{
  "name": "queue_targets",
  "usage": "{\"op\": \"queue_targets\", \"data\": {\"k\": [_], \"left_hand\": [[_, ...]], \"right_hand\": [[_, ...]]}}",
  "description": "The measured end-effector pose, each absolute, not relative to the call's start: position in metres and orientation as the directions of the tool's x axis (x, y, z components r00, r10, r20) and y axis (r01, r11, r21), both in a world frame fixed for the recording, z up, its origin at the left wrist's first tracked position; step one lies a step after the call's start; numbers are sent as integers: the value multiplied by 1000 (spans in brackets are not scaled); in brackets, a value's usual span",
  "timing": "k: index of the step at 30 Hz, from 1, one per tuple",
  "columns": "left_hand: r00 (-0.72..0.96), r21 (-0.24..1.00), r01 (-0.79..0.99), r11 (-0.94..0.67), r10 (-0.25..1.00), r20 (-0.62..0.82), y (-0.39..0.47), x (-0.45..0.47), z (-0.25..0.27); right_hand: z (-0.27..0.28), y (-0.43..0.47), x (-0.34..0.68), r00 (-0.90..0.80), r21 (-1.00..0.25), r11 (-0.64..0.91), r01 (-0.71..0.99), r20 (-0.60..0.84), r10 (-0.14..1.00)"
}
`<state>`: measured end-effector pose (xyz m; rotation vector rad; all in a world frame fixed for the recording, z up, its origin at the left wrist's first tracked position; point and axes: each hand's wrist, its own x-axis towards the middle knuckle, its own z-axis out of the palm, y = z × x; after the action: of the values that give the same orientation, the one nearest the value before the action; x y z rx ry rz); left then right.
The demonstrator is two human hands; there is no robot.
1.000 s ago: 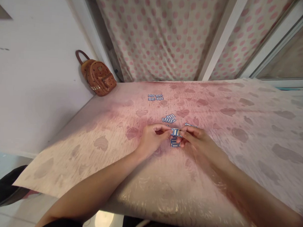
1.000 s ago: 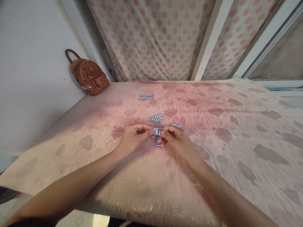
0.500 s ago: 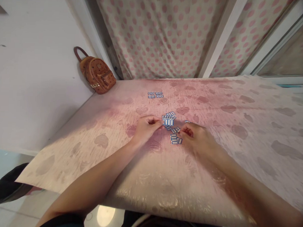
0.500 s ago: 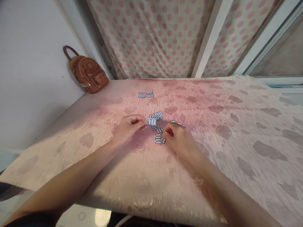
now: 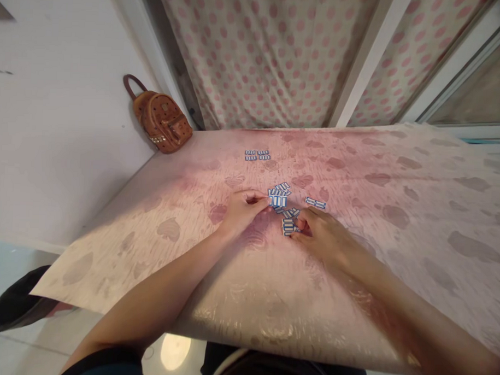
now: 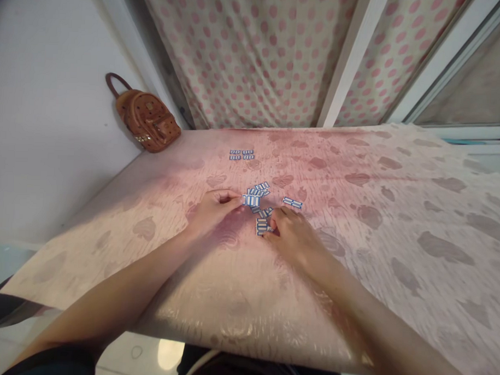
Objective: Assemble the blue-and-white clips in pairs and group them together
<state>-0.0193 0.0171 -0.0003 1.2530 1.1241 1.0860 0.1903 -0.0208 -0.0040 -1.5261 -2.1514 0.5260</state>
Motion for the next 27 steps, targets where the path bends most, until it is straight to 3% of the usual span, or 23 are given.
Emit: {"op": "queue_targets", "data": {"k": [10, 19, 27], "left_hand": [[119, 999, -9, 31, 992, -29, 19, -19, -5], [108, 1000, -19, 9, 994, -7, 20, -18, -10], [104, 1000, -5, -8, 995, 8, 21, -16, -14]], "right_hand": [[-3, -23, 188, -246, -690, 291, 663, 166, 955], [3, -21, 189, -250, -649, 344, 679, 237, 939], [3, -17, 198, -109, -701, 236, 673, 221, 969]]}}
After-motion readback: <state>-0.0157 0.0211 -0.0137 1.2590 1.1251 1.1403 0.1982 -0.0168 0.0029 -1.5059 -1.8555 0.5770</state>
